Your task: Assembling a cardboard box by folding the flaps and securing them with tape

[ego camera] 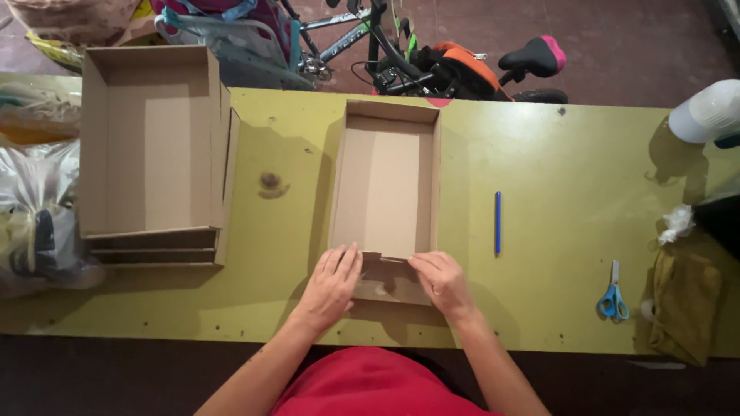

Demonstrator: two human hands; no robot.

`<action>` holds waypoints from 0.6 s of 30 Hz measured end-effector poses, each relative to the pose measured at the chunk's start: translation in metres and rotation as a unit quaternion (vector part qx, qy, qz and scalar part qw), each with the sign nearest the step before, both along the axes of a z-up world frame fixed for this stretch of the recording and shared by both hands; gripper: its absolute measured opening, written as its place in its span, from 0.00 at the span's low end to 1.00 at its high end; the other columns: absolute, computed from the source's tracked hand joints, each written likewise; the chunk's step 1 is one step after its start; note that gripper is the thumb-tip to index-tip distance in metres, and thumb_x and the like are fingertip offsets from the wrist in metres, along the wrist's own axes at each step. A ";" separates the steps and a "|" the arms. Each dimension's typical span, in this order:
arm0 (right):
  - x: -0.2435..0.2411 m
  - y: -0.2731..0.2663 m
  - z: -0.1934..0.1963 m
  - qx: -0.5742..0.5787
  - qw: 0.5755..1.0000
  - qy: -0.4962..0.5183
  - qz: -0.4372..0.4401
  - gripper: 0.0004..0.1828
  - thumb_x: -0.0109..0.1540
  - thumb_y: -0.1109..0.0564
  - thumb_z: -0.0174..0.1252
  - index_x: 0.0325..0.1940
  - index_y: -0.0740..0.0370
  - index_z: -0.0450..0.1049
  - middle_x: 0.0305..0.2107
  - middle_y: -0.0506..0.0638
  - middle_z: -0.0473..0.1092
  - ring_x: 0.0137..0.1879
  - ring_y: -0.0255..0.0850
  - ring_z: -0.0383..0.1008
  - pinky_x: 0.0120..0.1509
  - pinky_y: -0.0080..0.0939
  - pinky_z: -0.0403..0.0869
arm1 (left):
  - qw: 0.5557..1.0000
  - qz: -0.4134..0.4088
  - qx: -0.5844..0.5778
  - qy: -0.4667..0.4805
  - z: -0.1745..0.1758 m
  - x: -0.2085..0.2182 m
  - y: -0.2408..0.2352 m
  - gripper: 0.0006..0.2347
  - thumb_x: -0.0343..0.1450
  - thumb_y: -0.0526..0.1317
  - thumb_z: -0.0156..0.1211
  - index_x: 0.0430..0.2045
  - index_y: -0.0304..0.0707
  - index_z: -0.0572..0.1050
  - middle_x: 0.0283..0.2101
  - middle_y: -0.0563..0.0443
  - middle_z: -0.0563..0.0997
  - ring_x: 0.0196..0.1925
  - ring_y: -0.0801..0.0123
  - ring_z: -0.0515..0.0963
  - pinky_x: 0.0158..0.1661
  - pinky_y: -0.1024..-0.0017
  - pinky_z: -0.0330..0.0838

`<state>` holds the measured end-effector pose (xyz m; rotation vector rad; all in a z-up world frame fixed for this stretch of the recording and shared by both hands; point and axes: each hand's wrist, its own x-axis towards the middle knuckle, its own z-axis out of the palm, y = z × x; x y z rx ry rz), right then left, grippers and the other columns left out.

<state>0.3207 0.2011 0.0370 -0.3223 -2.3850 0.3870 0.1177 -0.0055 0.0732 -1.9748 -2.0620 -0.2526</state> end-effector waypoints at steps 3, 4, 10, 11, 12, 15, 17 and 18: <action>0.008 -0.012 0.031 0.021 0.998 -0.055 0.015 0.27 0.55 0.39 0.68 0.53 0.55 0.80 0.50 0.49 0.76 0.56 0.46 0.75 0.61 0.46 0.73 | 1.000 -0.008 0.021 0.012 0.002 -0.003 0.000 0.50 0.39 0.46 0.84 0.60 0.31 0.69 0.65 0.34 0.69 0.65 0.44 0.69 0.68 0.51 0.61; 0.012 -0.019 0.047 0.028 0.995 -0.098 0.023 0.44 0.49 0.26 0.69 0.58 0.59 0.77 0.56 0.53 0.73 0.63 0.50 0.71 0.67 0.50 0.70 | 1.000 -0.012 0.025 0.008 0.002 -0.005 0.000 0.50 0.38 0.46 0.84 0.59 0.32 0.70 0.65 0.35 0.70 0.65 0.45 0.70 0.67 0.51 0.62; 0.015 -0.016 0.026 0.187 0.980 -0.075 0.008 0.40 0.44 0.42 0.74 0.59 0.58 0.76 0.56 0.53 0.71 0.64 0.50 0.71 0.69 0.53 0.69 | 0.998 -0.026 0.045 0.027 -0.017 -0.014 0.007 0.49 0.38 0.48 0.82 0.58 0.33 0.71 0.63 0.35 0.72 0.62 0.46 0.72 0.65 0.51 0.64; 0.014 -0.018 0.025 0.186 0.980 -0.075 0.007 0.40 0.44 0.42 0.74 0.59 0.58 0.76 0.56 0.53 0.71 0.64 0.50 0.71 0.69 0.53 0.69 | 0.998 -0.027 0.045 0.027 -0.013 -0.014 0.007 0.49 0.38 0.48 0.82 0.58 0.33 0.71 0.63 0.35 0.72 0.62 0.46 0.72 0.65 0.51 0.64; 0.013 -0.019 0.024 0.185 0.981 -0.053 0.002 0.32 0.49 0.44 0.72 0.55 0.56 0.78 0.57 0.53 0.72 0.63 0.50 0.72 0.69 0.55 0.70 | 0.998 -0.034 0.052 0.029 -0.009 -0.014 0.008 0.45 0.41 0.47 0.80 0.56 0.31 0.72 0.60 0.35 0.73 0.61 0.46 0.73 0.63 0.51 0.66; 0.016 -0.022 0.024 0.154 0.987 -0.040 0.002 0.17 0.54 0.47 0.69 0.45 0.52 0.79 0.57 0.53 0.73 0.63 0.50 0.73 0.68 0.59 0.70 | 0.997 -0.047 0.064 0.026 0.007 -0.014 0.006 0.38 0.47 0.45 0.76 0.54 0.30 0.74 0.58 0.34 0.75 0.59 0.46 0.75 0.61 0.52 0.67; 0.018 -0.023 0.027 0.123 0.991 -0.051 0.006 0.12 0.53 0.49 0.70 0.38 0.51 0.80 0.56 0.52 0.74 0.63 0.50 0.73 0.68 0.60 0.70 | 0.996 -0.052 0.069 0.022 0.017 -0.014 0.004 0.35 0.50 0.44 0.74 0.54 0.30 0.74 0.57 0.34 0.76 0.59 0.46 0.75 0.60 0.53 0.67; 0.018 -0.024 0.030 0.105 0.993 -0.060 0.003 0.10 0.55 0.49 0.68 0.38 0.50 0.79 0.57 0.51 0.74 0.64 0.49 0.73 0.69 0.60 0.69 | 0.996 -0.049 0.075 0.020 0.020 -0.014 0.004 0.33 0.52 0.43 0.73 0.54 0.30 0.74 0.58 0.34 0.76 0.58 0.45 0.75 0.60 0.53 0.68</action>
